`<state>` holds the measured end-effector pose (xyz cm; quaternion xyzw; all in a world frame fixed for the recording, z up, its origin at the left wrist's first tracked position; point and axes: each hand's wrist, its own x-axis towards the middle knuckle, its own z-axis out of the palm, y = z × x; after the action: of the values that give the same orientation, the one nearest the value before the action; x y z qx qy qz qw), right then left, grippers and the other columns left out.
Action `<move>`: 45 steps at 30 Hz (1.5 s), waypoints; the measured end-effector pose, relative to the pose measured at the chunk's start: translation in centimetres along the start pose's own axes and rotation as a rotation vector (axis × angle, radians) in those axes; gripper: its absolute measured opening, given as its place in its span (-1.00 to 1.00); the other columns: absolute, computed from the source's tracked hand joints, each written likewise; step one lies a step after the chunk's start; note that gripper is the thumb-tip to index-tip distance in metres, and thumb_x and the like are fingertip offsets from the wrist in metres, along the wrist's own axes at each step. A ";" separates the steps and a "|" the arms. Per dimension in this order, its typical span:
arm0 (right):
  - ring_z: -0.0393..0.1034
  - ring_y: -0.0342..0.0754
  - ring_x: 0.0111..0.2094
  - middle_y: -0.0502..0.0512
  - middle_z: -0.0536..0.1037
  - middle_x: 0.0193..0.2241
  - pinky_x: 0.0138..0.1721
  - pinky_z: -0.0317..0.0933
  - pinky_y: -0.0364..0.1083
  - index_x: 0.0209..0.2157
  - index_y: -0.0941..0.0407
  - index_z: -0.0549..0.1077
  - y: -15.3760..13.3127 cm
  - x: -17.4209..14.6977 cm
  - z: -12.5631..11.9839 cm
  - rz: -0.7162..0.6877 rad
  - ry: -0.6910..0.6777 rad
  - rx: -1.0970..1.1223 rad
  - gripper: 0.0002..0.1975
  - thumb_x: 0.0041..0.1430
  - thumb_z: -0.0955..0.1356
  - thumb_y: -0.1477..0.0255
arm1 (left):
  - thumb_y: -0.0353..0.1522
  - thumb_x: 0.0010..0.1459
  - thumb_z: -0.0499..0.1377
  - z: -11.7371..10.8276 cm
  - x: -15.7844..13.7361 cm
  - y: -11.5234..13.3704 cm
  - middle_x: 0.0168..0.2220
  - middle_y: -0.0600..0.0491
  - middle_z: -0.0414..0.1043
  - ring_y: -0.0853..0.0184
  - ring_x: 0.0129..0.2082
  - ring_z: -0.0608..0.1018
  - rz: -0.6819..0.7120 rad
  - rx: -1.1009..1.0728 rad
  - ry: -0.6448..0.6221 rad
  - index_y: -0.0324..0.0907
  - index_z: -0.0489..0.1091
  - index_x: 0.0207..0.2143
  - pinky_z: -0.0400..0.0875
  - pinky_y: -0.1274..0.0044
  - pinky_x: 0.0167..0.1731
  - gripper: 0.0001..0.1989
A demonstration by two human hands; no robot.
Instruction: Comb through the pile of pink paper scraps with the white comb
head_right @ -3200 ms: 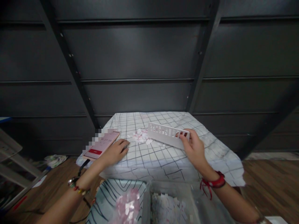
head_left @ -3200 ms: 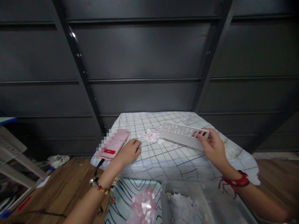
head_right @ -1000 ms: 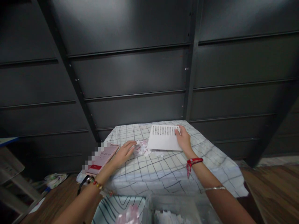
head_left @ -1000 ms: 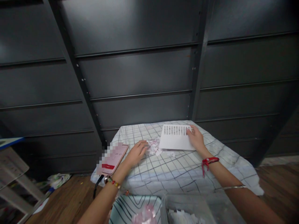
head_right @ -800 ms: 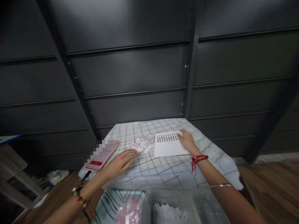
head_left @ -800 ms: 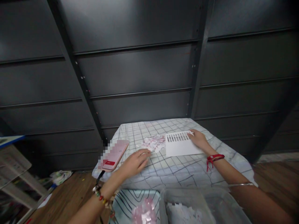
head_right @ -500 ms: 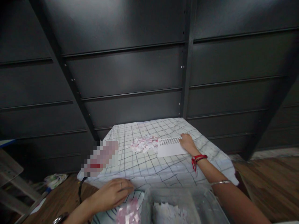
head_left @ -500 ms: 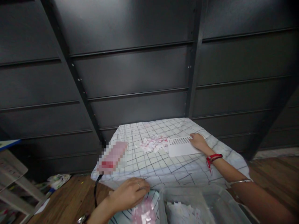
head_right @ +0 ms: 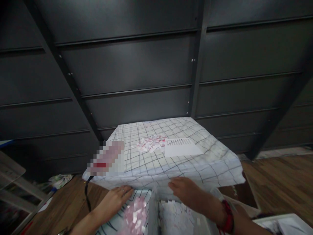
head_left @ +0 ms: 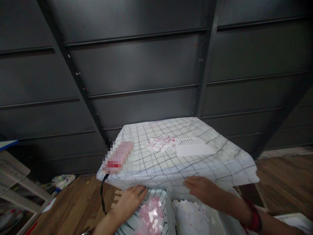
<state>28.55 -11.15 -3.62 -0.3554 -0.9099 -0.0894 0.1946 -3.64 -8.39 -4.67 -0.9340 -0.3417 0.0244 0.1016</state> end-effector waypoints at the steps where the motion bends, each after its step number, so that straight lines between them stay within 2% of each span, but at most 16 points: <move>1: 0.42 -0.11 -0.33 0.09 0.53 -0.36 -0.28 0.31 -0.12 -0.26 0.16 0.41 -0.2 -0.1 0.7 -0.004 0.010 -0.061 -0.70 0.00 0.20 0.70 | -0.63 0.06 -0.01 0.5 -0.3 -0.1 -0.15 -0.03 0.44 0.27 -0.20 0.50 -0.035 0.000 0.006 -0.17 0.31 -0.07 0.42 0.49 -0.22 -0.60; 5: 0.42 -0.10 -0.37 0.09 0.52 -0.37 -0.33 0.32 -0.13 -0.27 0.18 0.40 -0.3 0.3 2.0 -0.026 0.054 -0.168 -0.65 -0.05 0.19 0.77 | -0.68 0.01 -0.04 2.5 -1.2 -0.4 -0.19 0.01 0.44 0.30 -0.21 0.49 -0.150 -0.107 0.099 -0.13 0.32 -0.08 0.42 0.50 -0.20 -0.53; 9: 0.41 -0.11 -0.42 0.09 0.52 -0.43 -0.38 0.32 -0.13 -0.29 0.17 0.42 0.2 0.9 1.7 -0.018 -0.008 -0.139 -0.65 -0.05 0.18 0.76 | -0.68 -0.01 -0.05 3.8 -1.6 -0.5 -0.20 0.03 0.43 0.32 -0.20 0.47 -0.182 -0.208 0.179 -0.09 0.31 -0.07 0.41 0.51 -0.19 -0.50; 16: 0.42 -0.09 -0.45 0.10 0.53 -0.45 -0.42 0.33 -0.12 -0.27 0.19 0.44 0.6 2.1 1.1 0.011 0.045 -0.132 -0.61 -0.08 0.16 0.76 | -0.69 -0.07 -0.10 4.4 -1.5 -0.9 -0.19 -0.02 0.41 0.29 -0.19 0.46 -0.207 -0.267 0.185 -0.13 0.31 -0.06 0.41 0.47 -0.18 -0.45; 19: 0.43 -0.09 -0.44 0.10 0.54 -0.43 -0.40 0.33 -0.12 -0.28 0.19 0.44 0.6 2.8 1.0 0.045 0.058 -0.129 -0.59 -0.12 0.16 0.78 | -0.70 -0.13 -0.13 5.3 -1.7 -0.9 -0.19 -0.01 0.41 0.31 -0.17 0.46 -0.242 -0.304 0.206 -0.13 0.30 -0.06 0.41 0.47 -0.16 -0.40; 23: 0.42 -0.10 -0.44 0.07 0.55 -0.41 -0.40 0.31 -0.11 -0.26 0.18 0.41 0.7 2.9 1.1 0.063 0.087 -0.119 -0.55 -0.16 0.14 0.79 | -0.70 -0.27 -0.16 7.1 -2.2 0.2 -0.15 0.00 0.38 0.31 -0.11 0.43 -0.363 -0.331 0.287 -0.13 0.28 -0.05 0.39 0.43 -0.11 -0.30; 27: 0.39 -0.11 -0.45 0.05 0.54 -0.42 -0.40 0.26 -0.11 -0.23 0.15 0.39 1.2 2.2 1.6 0.064 0.080 -0.080 -0.57 -0.13 0.15 0.76 | -0.68 -0.25 -0.15 7.6 -2.4 1.9 -0.15 -0.04 0.37 0.26 -0.09 0.41 -0.479 -0.341 0.363 -0.16 0.30 -0.08 0.36 0.37 -0.08 -0.35; 31: 0.37 -0.10 -0.43 0.08 0.53 -0.40 -0.40 0.23 -0.12 -0.21 0.15 0.37 1.7 1.2 2.6 0.057 0.093 -0.103 -0.63 -0.05 0.18 0.70 | -0.68 -0.27 -0.14 7.0 -2.0 3.1 -0.18 -0.02 0.38 0.28 -0.11 0.41 -0.515 -0.379 0.317 -0.16 0.31 -0.09 0.36 0.39 -0.08 -0.35; 35: 0.37 -0.13 -0.40 0.05 0.51 -0.39 -0.35 0.21 -0.13 -0.23 0.13 0.35 1.5 0.9 3.7 0.069 0.157 -0.176 -0.66 -0.02 0.17 0.71 | -0.68 -0.23 -0.15 7.5 -2.1 3.2 -0.19 -0.02 0.39 0.29 -0.13 0.42 -0.509 -0.339 0.349 -0.19 0.34 -0.12 0.39 0.40 -0.12 -0.39; 40: 0.35 -0.14 -0.46 0.03 0.50 -0.43 -0.39 0.20 -0.12 -0.25 0.14 0.35 0.6 1.3 4.6 0.112 0.142 -0.211 -0.65 -0.05 0.18 0.75 | -0.70 -0.25 -0.14 8.6 -2.3 1.9 -0.16 0.01 0.40 0.32 -0.12 0.42 -0.441 -0.281 0.362 -0.15 0.30 -0.06 0.39 0.43 -0.12 -0.33; 45: 0.37 -0.13 -0.45 0.05 0.50 -0.43 -0.36 0.22 -0.13 -0.26 0.17 0.38 0.3 1.3 4.5 0.130 0.105 -0.245 -0.62 -0.08 0.18 0.79 | -0.71 -0.19 -0.14 7.9 -1.3 1.3 -0.20 -0.03 0.39 0.30 -0.16 0.43 -0.325 -0.268 0.458 -0.19 0.29 -0.06 0.42 0.43 -0.19 -0.38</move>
<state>26.54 -8.76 -7.13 -0.4297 -0.8556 -0.2056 0.2025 -4.67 -8.85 -12.66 -0.8533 -0.4551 -0.2486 0.0546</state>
